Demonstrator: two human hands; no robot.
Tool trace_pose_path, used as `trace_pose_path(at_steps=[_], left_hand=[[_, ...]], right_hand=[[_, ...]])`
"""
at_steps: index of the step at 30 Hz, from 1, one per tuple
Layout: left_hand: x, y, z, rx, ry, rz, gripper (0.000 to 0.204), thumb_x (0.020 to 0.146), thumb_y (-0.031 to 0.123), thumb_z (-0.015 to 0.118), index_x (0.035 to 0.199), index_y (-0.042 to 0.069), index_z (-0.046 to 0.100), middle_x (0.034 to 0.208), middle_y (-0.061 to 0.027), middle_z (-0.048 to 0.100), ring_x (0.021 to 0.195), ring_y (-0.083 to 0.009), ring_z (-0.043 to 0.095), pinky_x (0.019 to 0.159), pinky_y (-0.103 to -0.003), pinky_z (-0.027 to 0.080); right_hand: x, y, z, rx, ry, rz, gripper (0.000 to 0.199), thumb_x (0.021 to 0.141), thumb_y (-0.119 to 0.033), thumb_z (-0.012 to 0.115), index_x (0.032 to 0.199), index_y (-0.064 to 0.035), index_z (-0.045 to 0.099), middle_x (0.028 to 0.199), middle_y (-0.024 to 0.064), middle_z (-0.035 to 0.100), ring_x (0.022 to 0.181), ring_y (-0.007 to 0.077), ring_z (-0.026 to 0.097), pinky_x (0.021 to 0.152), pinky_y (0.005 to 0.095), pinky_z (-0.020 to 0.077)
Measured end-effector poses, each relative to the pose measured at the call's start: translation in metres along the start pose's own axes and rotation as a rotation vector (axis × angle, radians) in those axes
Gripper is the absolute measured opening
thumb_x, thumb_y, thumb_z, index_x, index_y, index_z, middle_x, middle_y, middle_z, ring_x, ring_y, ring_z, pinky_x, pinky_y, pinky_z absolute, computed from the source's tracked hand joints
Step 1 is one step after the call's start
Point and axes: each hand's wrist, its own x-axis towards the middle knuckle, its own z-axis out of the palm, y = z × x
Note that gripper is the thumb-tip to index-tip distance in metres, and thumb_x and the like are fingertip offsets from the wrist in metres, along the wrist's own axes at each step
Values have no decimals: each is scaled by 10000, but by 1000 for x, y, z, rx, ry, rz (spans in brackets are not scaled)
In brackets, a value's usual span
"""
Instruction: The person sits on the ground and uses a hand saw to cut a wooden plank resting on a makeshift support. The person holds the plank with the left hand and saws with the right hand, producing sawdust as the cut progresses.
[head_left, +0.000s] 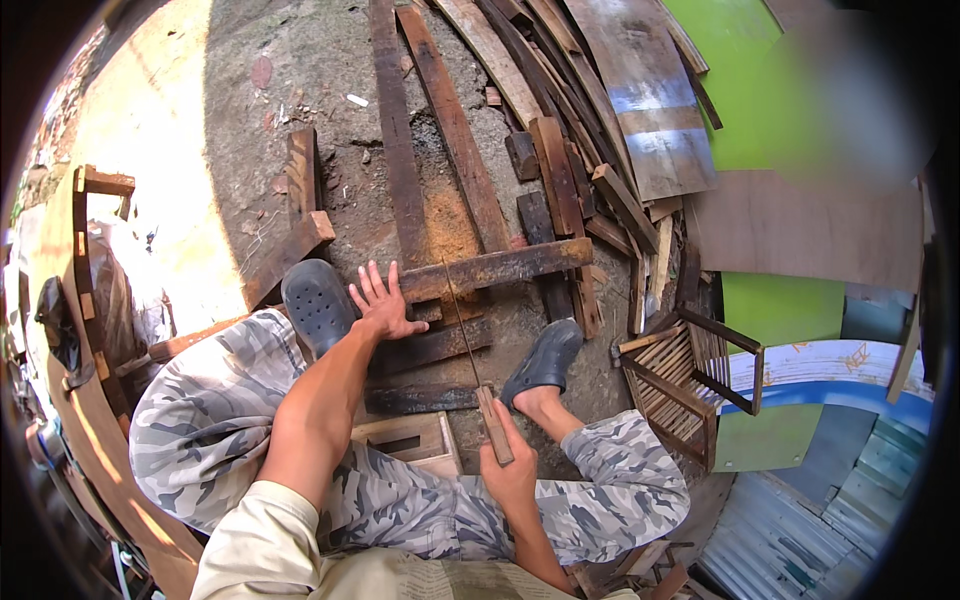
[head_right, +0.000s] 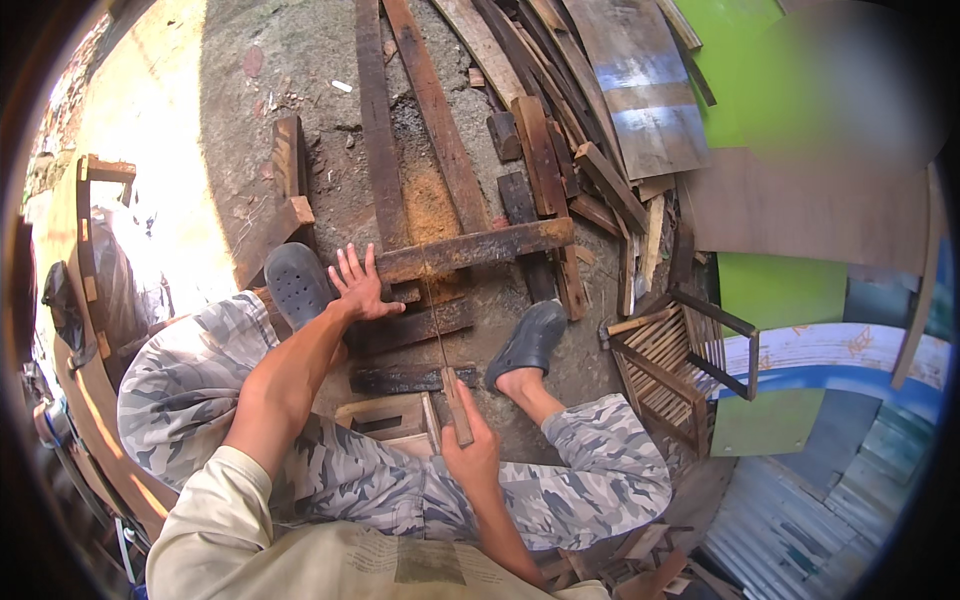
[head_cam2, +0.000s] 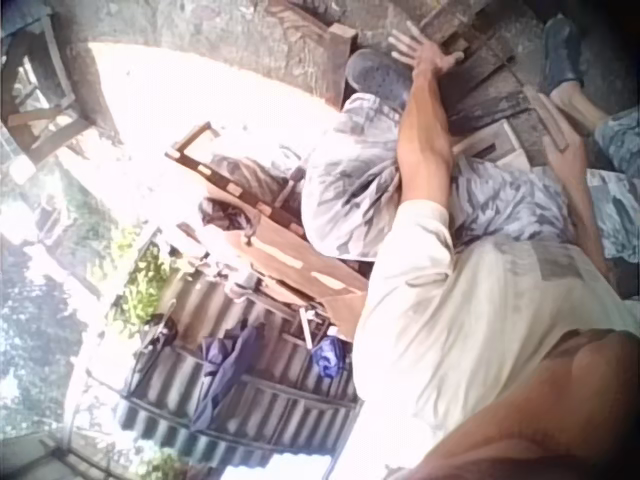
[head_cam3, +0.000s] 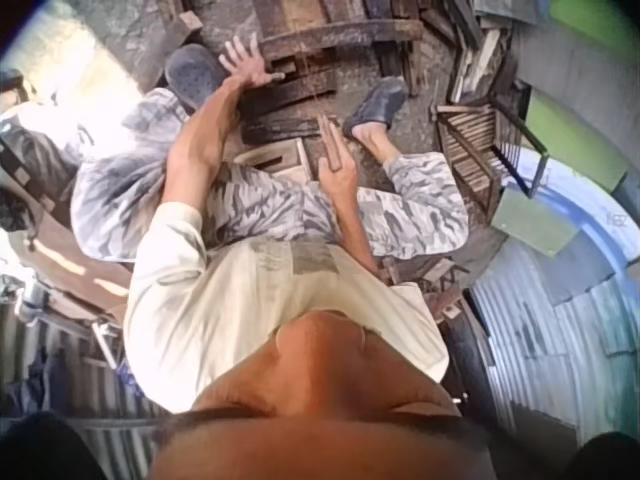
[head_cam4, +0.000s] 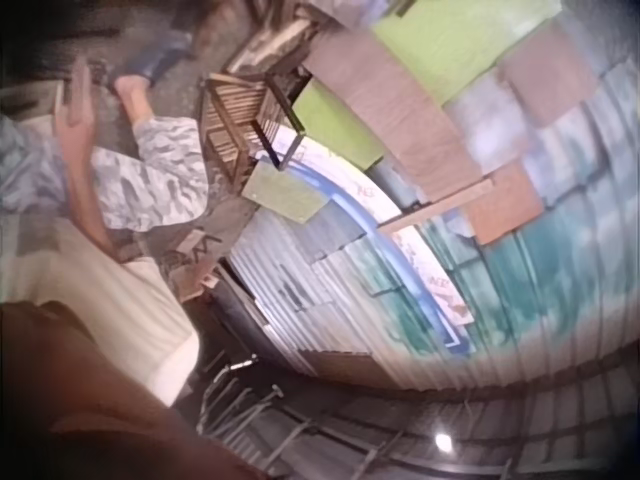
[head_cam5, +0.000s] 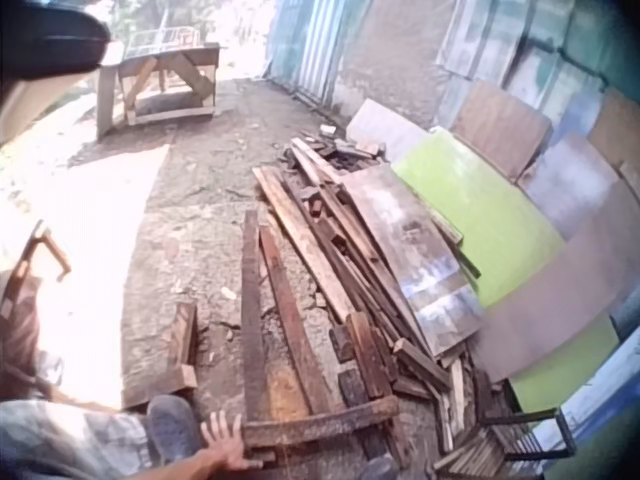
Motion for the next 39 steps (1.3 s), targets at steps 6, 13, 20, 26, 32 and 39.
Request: trace_pose_path(at_steps=[6,13,20,26,32,39], left_hand=[[-4,10,-7,43,-33,-6,1501,672,700,807,1572,62,-211,1585,-357,-260,1453,-542,-272,1126,-719,-100],[10,2,-4,52,21,-3,1545,623,722,820,1571,53,-201,1580,-376,-242,1458,-552,-250,1136,-709,-76],[-1,3,-3,36,0,-7,1536,635,717,817,1569,48,-203,1575,-381,-246,1454,-559,-249,1128,-718,-79],[-5,8,-3,34,-17,-10,1500,659,697,815,1578,58,-184,1587,-363,-242,1459,-545,-255,1134,-711,-89],[2,9,-3,57,21,-26,1512,648,703,818,1578,62,-187,1586,-367,-239,1462,-538,-254,1142,-702,-91],[0,5,-3,35,25,-32,1518,647,689,828,1575,66,-200,1584,-375,-235,1463,-532,-261,1138,-705,-84]], right_hand=[[91,51,54,20,34,-82,651,825,-9,565,1471,-63,503,1333,200,647,1225,283,639,1004,339,481],[156,59,79,78,23,-139,663,826,-51,568,1481,-114,494,1316,244,628,1201,398,622,973,411,510],[-18,-2,-13,-18,-19,11,630,809,41,552,1436,-20,534,1330,254,631,1190,294,662,960,336,508],[76,42,49,39,36,-71,629,819,4,563,1445,-46,529,1311,249,641,1224,326,638,1000,354,486],[171,57,90,46,49,-103,637,832,-33,564,1465,-87,511,1337,222,630,1230,354,625,1018,373,479],[0,32,3,8,9,-82,666,813,8,571,1469,-88,515,1345,213,631,1267,339,602,1025,376,485]])
